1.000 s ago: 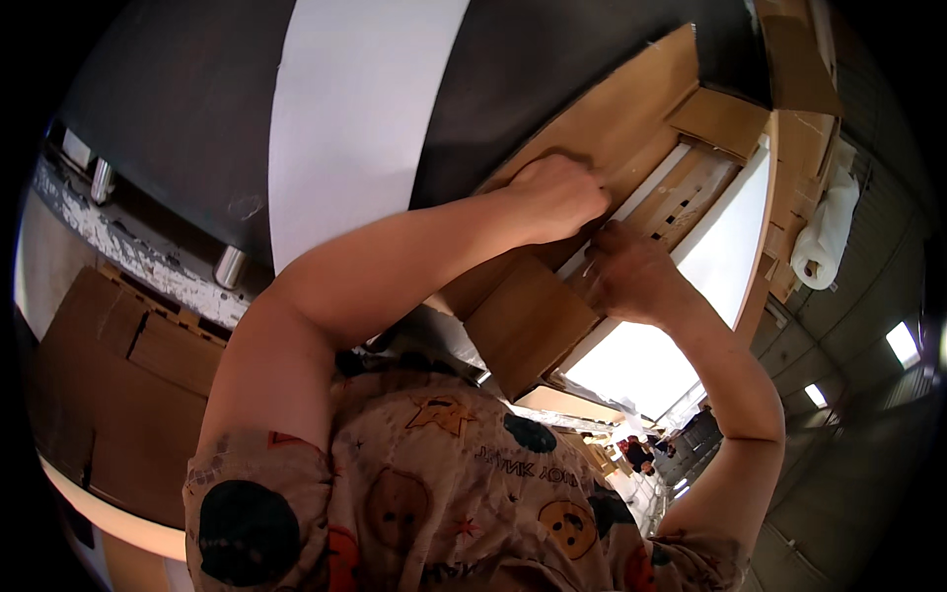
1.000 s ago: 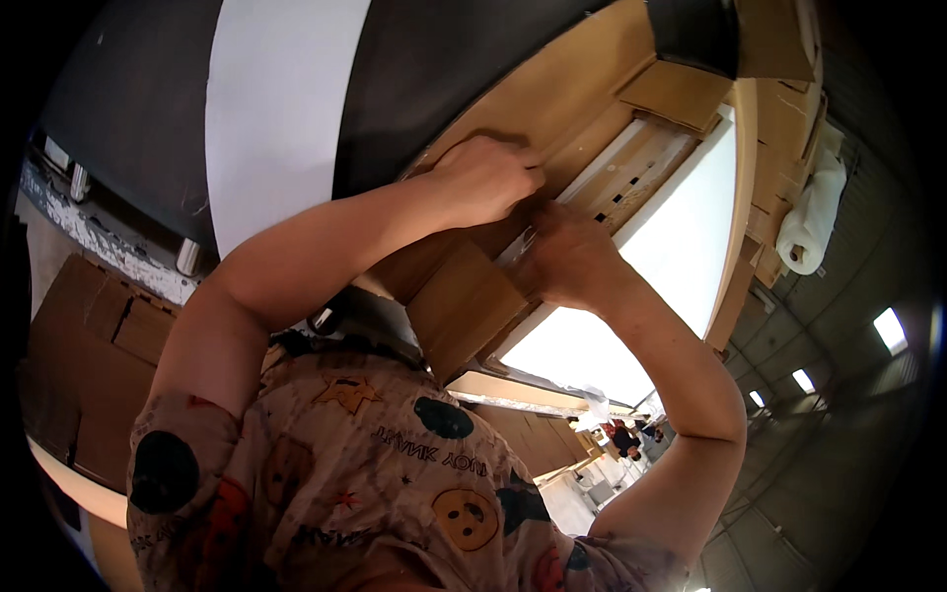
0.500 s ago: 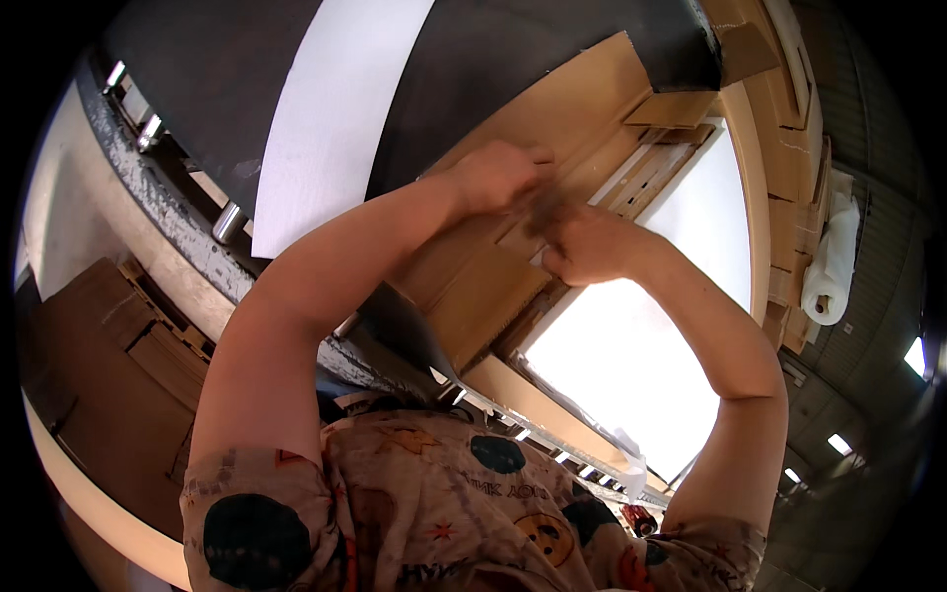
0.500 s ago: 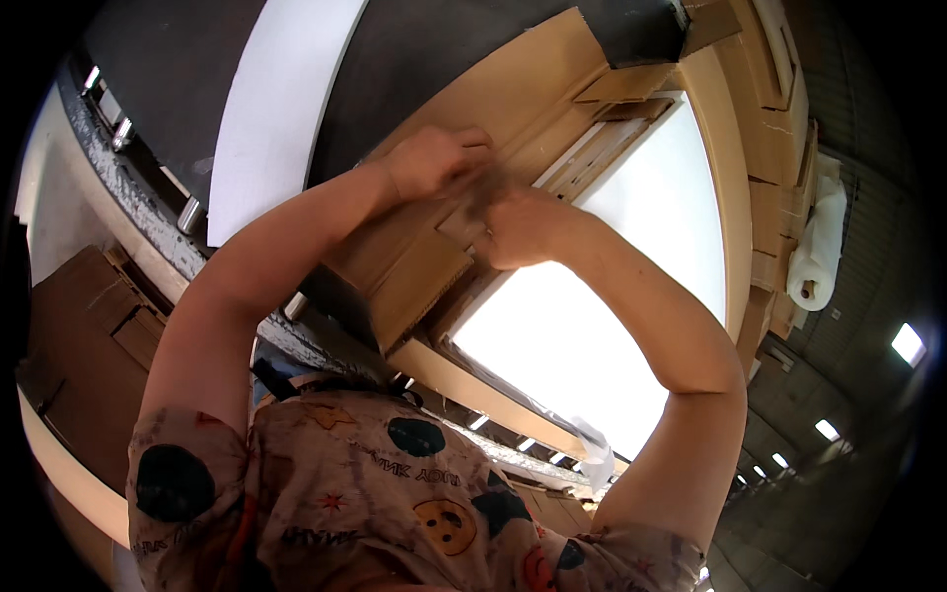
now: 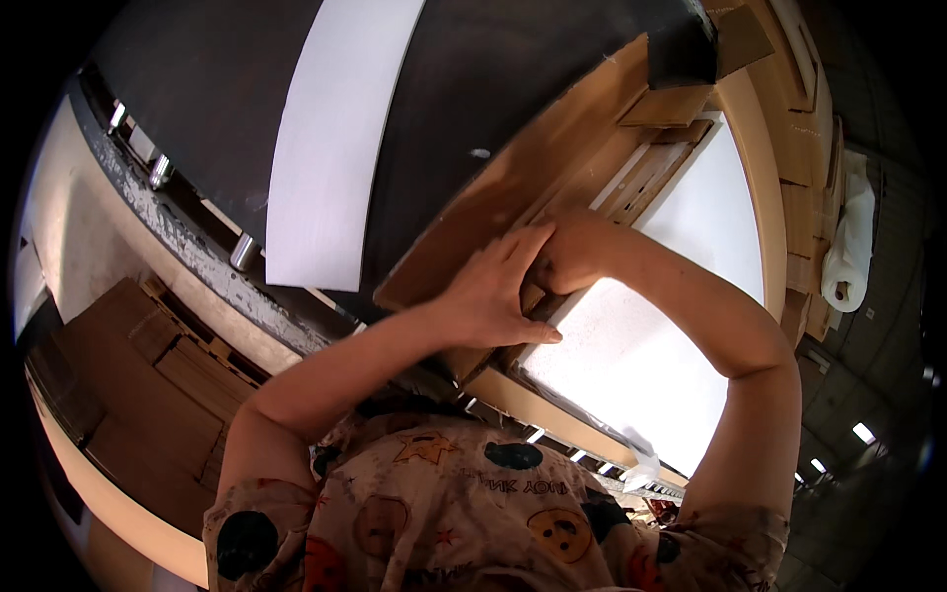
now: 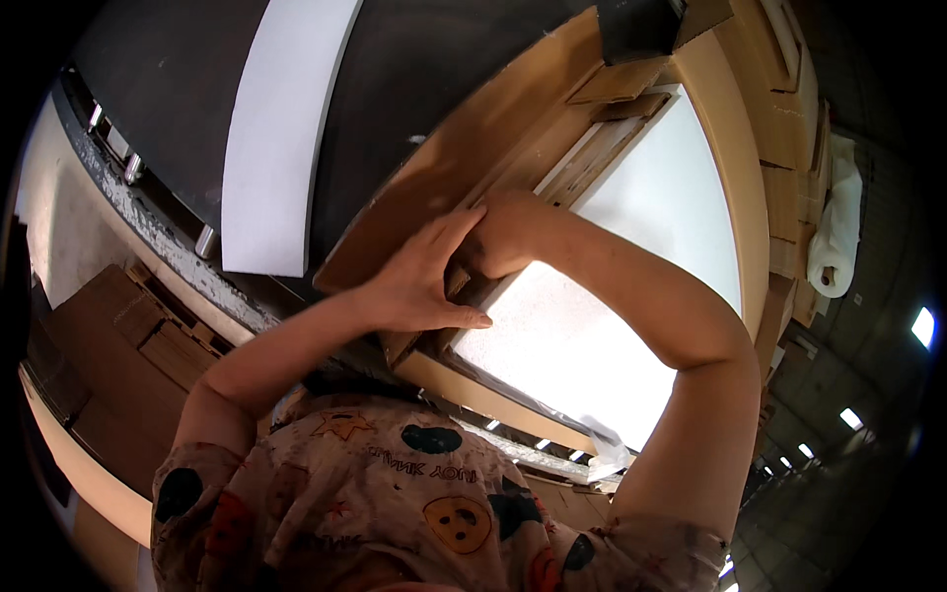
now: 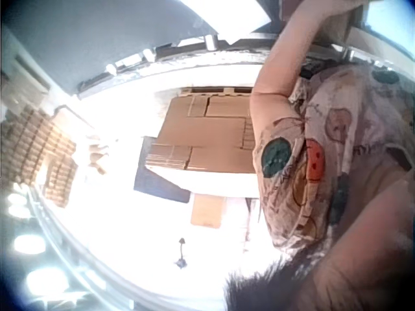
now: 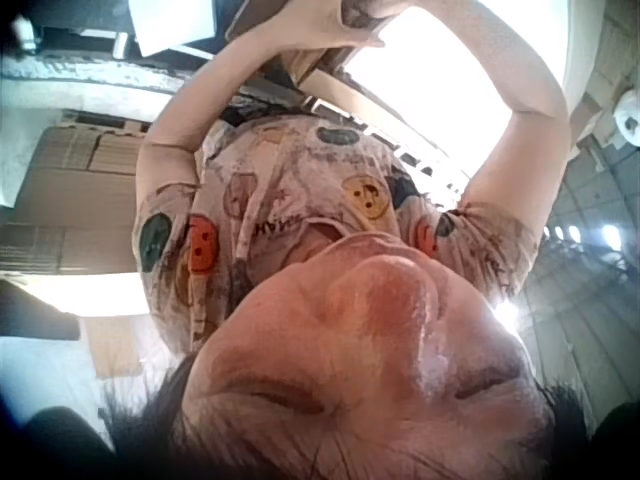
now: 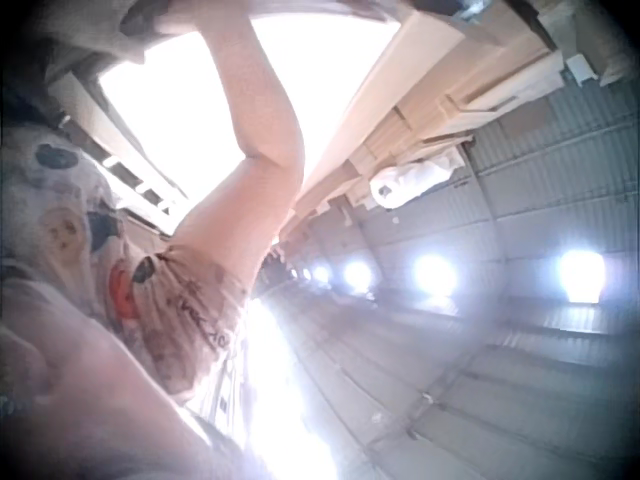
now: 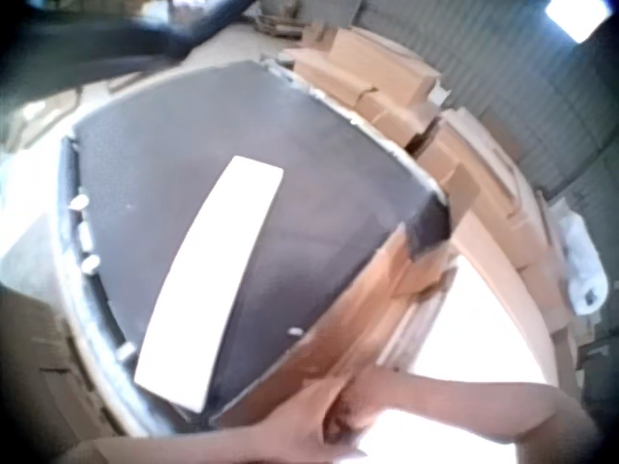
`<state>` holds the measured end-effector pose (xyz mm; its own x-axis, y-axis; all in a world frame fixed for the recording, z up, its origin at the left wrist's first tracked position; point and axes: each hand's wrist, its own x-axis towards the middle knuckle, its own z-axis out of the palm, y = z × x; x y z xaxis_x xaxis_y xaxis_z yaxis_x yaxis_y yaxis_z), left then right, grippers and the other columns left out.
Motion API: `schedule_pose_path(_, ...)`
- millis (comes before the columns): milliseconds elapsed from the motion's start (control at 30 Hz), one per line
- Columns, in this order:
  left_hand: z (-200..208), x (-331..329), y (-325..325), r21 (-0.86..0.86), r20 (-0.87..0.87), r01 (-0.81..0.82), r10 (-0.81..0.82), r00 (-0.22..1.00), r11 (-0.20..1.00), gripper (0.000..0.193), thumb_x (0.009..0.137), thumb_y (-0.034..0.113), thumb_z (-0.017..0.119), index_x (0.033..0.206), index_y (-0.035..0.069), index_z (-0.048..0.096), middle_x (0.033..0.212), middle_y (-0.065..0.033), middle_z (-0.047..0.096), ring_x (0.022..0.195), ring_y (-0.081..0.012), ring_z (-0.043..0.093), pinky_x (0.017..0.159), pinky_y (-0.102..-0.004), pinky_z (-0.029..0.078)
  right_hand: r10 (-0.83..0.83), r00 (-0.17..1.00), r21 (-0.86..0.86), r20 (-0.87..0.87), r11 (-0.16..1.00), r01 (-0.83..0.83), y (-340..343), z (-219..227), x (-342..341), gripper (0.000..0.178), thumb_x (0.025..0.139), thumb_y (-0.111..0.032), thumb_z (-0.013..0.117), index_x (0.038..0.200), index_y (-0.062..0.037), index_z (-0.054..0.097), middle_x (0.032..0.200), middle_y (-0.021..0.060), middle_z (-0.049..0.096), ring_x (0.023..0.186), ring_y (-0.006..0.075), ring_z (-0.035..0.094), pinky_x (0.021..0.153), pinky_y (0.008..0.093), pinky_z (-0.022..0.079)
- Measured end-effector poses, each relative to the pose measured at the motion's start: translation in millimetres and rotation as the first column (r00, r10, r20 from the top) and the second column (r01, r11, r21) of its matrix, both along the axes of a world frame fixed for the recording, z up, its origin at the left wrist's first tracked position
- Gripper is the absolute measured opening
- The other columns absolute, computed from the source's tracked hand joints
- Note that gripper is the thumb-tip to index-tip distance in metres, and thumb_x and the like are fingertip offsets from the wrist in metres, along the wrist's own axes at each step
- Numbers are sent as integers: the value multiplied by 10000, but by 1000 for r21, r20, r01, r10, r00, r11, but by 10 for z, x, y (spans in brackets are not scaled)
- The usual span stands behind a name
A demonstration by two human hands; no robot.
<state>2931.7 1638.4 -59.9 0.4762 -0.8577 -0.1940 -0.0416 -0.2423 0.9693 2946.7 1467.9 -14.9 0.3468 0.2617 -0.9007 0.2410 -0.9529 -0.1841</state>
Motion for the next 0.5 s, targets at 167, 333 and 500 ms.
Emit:
schedule_pose_path(167, -126, 39, 24, -96, -43, -23, 19, 999, 995, 910, 654, 205, 711, 1430, 62, 259, 1352, -210, 393, 1230, -382, 430, 1015, -490, 350, -94, 992, 90, 83, 992, 87, -101, -169, -75, 318, 849, -344, 517, 962, -115, 707, 947, 116, 687, 946, 280, 636, 792, 397, 525)
schedule_pose_path(333, -178, 22, 49, -157, -65, -124, 115, 991, 980, 881, 629, 141, 656, 1426, 82, 283, 1317, -199, 429, 1163, -386, 479, 954, -486, 396, -61, 998, 53, -27, 997, 62, -68, -120, 48, 347, 835, -329, 591, 1038, -54, 653, 990, 155, 661, 1014, 326, 578, 859, 407, 499)
schedule_pose_path(500, -219, 55, 65, -168, -91, -137, 123, 988, 976, 882, 621, 147, 652, 1425, 96, 294, 1298, -186, 447, 1126, -382, 501, 930, -484, 415, -58, 998, 115, -5, 992, 59, -97, -159, 22, 338, 842, -330, 559, 1021, -63, 662, 968, 143, 669, 1002, 314, 583, 858, 407, 500)
